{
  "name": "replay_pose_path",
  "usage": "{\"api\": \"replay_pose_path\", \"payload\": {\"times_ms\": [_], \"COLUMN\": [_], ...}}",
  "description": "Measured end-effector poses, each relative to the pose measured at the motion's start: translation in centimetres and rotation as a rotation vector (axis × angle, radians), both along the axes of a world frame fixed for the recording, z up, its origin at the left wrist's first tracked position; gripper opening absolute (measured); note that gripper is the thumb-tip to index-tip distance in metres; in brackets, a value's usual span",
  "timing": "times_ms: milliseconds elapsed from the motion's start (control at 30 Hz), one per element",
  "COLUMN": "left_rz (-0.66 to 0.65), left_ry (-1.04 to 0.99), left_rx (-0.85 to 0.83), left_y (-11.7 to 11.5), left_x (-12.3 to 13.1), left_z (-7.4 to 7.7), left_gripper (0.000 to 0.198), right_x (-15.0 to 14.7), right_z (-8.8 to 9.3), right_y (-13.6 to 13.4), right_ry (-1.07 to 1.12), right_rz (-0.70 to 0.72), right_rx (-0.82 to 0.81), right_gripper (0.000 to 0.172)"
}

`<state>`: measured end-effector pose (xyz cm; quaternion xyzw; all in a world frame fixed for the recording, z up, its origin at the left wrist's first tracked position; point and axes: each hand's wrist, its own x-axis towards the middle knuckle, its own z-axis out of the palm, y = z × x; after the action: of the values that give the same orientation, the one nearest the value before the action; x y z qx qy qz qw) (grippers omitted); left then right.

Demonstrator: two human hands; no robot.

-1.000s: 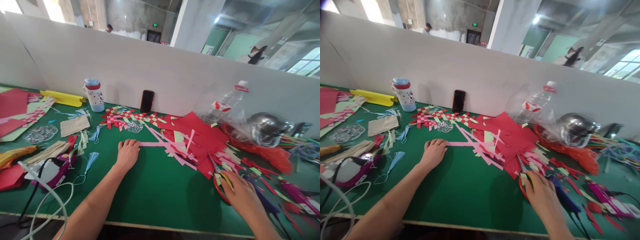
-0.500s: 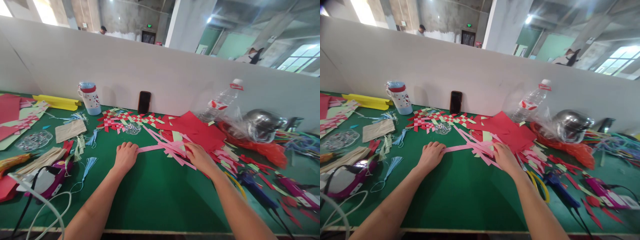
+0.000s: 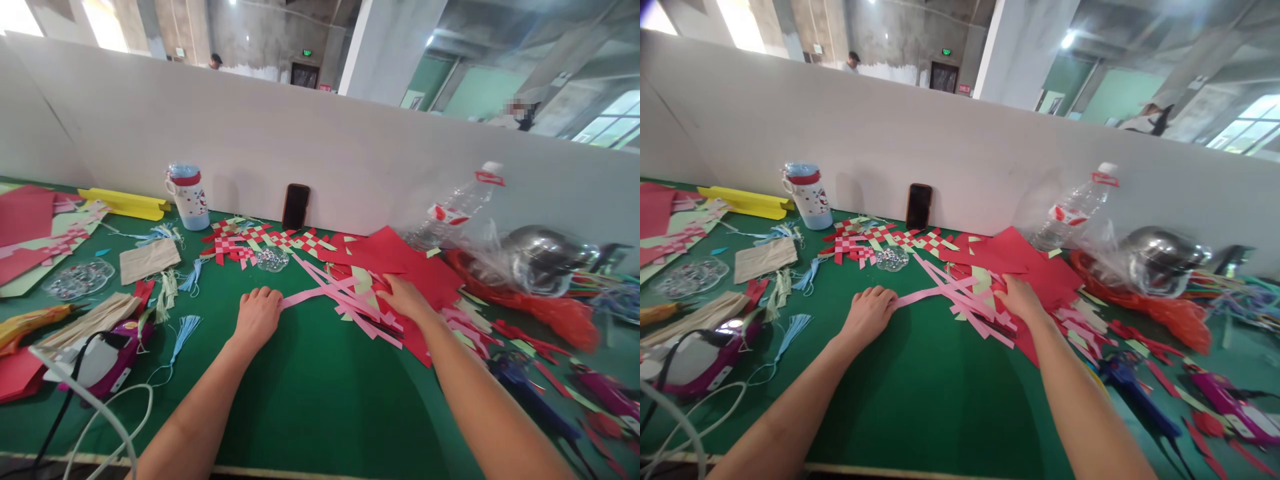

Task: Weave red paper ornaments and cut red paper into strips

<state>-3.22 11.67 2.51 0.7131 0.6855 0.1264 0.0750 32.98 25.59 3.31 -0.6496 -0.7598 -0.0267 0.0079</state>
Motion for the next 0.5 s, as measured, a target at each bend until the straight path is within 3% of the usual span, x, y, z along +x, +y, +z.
{"api": "replay_pose_path", "payload": {"times_ms": [300,500], "left_rz": [-0.007,-0.022], "left_ry": [-0.003,-0.004], "left_rx": [0.007,0.034], "left_y": [-0.1,-0.1], "left_x": [0.1,0.1], "left_z": [-0.1,-0.1], "left_gripper": [0.022,0.022], "right_x": [-3.2,-6.1], "right_z": [1.3,0.5], "right_y": [2.7,5.7], "right_ry": [-0.043,-0.035], "right_rz": [0.091,0.077], "right_rx": [0.152,0.095], "right_gripper": [0.036,0.034]}}
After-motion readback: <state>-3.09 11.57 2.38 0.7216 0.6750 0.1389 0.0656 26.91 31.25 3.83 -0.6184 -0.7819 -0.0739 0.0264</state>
